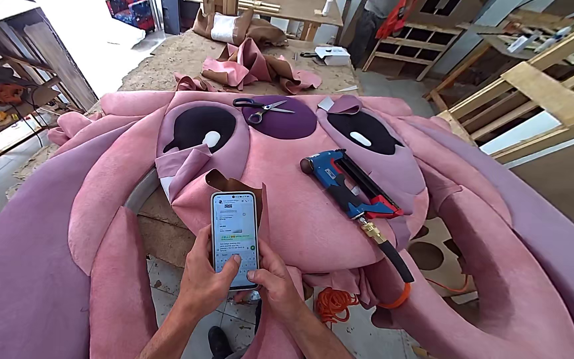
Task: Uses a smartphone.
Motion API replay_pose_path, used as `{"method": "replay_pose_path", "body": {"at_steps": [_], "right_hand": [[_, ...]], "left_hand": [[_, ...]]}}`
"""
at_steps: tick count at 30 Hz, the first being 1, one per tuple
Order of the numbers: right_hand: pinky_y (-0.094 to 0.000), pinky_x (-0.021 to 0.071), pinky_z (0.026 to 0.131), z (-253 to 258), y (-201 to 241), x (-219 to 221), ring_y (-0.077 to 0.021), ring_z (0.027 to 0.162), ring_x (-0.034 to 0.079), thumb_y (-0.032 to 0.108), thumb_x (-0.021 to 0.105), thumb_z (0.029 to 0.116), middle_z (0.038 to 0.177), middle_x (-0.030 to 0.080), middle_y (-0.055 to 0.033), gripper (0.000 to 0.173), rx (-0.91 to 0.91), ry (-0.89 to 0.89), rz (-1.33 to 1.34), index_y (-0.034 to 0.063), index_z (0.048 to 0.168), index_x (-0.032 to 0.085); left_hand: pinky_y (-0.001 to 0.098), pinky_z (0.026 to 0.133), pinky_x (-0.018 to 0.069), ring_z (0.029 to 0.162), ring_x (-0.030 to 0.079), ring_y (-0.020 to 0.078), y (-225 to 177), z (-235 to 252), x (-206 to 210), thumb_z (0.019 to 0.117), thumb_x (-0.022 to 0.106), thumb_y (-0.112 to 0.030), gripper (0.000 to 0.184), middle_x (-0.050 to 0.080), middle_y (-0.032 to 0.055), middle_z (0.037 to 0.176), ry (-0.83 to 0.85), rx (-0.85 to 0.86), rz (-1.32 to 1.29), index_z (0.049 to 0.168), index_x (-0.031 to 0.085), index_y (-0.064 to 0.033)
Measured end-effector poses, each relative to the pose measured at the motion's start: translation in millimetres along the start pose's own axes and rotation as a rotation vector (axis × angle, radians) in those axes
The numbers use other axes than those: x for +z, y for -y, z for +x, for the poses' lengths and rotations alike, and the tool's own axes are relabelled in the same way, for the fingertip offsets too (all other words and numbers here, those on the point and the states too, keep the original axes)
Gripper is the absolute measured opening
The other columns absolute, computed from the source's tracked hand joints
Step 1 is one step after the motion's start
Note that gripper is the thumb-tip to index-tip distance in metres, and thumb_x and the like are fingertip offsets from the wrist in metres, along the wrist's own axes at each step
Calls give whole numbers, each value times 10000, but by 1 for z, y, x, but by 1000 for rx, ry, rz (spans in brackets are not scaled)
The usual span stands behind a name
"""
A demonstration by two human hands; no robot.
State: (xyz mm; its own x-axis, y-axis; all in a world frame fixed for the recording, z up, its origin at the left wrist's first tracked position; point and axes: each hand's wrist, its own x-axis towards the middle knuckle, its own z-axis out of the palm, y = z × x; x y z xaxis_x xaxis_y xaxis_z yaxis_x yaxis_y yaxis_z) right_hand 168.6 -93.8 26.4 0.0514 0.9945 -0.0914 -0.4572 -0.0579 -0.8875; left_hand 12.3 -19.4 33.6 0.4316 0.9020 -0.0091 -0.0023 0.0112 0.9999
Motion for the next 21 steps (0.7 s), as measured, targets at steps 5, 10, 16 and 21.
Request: {"method": "replay_pose_path", "body": {"at_steps": [5, 10, 16, 21], "right_hand": [[-450, 656, 691, -1, 0, -3, -307, 970, 742, 76, 581, 886, 1179, 696, -187, 600, -21, 30, -3, 46, 1460, 412], [-430, 665, 689, 0, 4, 4, -314, 945, 748, -48, 587, 888, 1171, 696, -187, 638, 14, -7, -64, 58, 1481, 377], [-452, 655, 658, 0, 4, -5, -315, 971, 741, 53, 572, 867, 1217, 677, -185, 696, 31, 77, 23, 86, 1520, 337], [-478, 651, 674, 0, 4, -7, -332, 990, 735, 48, 571, 851, 1223, 672, -208, 687, 13, 53, 46, 65, 1510, 373]], "left_hand": [[389, 834, 630, 1007, 732, 225, 2, 6, -22, 802, 561, -74, 723, 719, 107, 1185, 240, 29, -117, 1508, 407, -113], [390, 858, 618, 1034, 720, 237, 3, 7, -27, 819, 571, -139, 697, 706, 124, 1201, 279, 26, -161, 1500, 421, -123], [393, 873, 603, 1060, 704, 237, 9, 9, -30, 826, 509, -157, 664, 691, 144, 1215, 296, 29, -248, 1484, 437, -103], [365, 850, 598, 1035, 708, 202, 6, 8, -29, 828, 467, -162, 626, 704, 119, 1199, 277, 17, -259, 1451, 474, -98]]}}
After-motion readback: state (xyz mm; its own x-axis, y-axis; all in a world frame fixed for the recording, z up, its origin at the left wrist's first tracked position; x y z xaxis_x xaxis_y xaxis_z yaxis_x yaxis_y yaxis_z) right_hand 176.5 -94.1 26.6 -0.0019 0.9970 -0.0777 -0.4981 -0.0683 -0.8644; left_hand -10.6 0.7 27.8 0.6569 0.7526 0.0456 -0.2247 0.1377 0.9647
